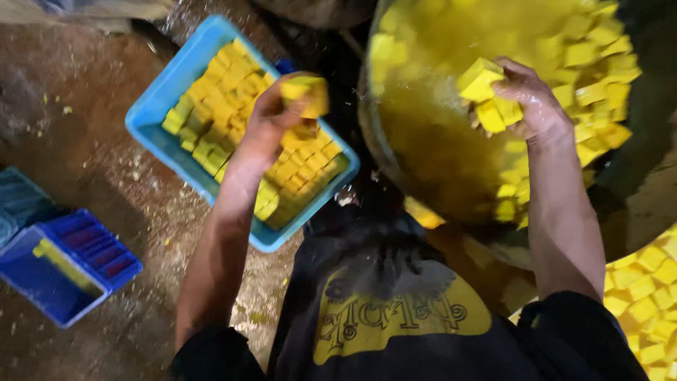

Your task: The person carries a wooden mold frame holding a pressed block of scored tofu across the wet floor, then scoops yellow tofu cubes by hand from a large water-filled vat and packs them into a blue plastic crate, arranging the cubes as the crate fills.

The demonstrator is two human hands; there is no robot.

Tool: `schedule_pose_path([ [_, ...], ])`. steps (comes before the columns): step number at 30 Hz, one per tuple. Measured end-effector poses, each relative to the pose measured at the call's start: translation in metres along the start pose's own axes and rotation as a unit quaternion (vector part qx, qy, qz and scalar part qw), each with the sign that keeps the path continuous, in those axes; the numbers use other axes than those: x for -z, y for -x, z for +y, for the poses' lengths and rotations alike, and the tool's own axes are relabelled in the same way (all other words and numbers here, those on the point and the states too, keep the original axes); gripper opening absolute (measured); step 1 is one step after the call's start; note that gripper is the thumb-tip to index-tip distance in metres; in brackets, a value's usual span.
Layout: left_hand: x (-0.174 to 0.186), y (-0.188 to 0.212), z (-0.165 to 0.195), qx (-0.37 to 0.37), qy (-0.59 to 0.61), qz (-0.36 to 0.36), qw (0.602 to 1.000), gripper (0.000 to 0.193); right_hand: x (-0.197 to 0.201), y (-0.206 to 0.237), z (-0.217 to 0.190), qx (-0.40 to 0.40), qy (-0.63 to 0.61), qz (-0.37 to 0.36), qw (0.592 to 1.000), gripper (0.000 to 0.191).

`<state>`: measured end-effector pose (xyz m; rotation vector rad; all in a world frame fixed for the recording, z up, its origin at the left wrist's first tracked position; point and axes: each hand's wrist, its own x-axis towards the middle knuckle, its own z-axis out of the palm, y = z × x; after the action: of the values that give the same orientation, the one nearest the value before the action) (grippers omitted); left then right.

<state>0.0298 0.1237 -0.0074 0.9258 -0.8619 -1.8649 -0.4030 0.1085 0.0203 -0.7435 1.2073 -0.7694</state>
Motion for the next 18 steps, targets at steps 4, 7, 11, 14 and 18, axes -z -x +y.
schedule_pose_path([
  [4,0.088,0.060,-0.074,0.062,0.126,0.133,0.981,0.045,-0.151,0.016,0.023,0.139,0.216,-0.160,0.953,0.040],
  [7,0.128,0.092,-0.136,0.157,0.091,0.248,0.952,0.060,-0.265,-0.006,0.084,0.230,0.320,-0.186,0.900,0.032],
  [11,0.155,0.120,-0.186,0.206,-0.030,0.285,0.936,0.068,-0.342,-0.043,0.164,-0.038,0.146,-0.124,0.981,0.043],
  [14,0.161,0.127,-0.195,0.171,-0.148,0.294,0.928,0.075,-0.344,-0.057,0.190,-0.101,0.107,-0.048,0.988,0.061],
  [18,0.151,0.104,-0.170,0.101,-0.360,0.335,0.865,0.085,-0.329,-0.052,0.179,0.004,0.102,0.021,0.995,0.082],
])
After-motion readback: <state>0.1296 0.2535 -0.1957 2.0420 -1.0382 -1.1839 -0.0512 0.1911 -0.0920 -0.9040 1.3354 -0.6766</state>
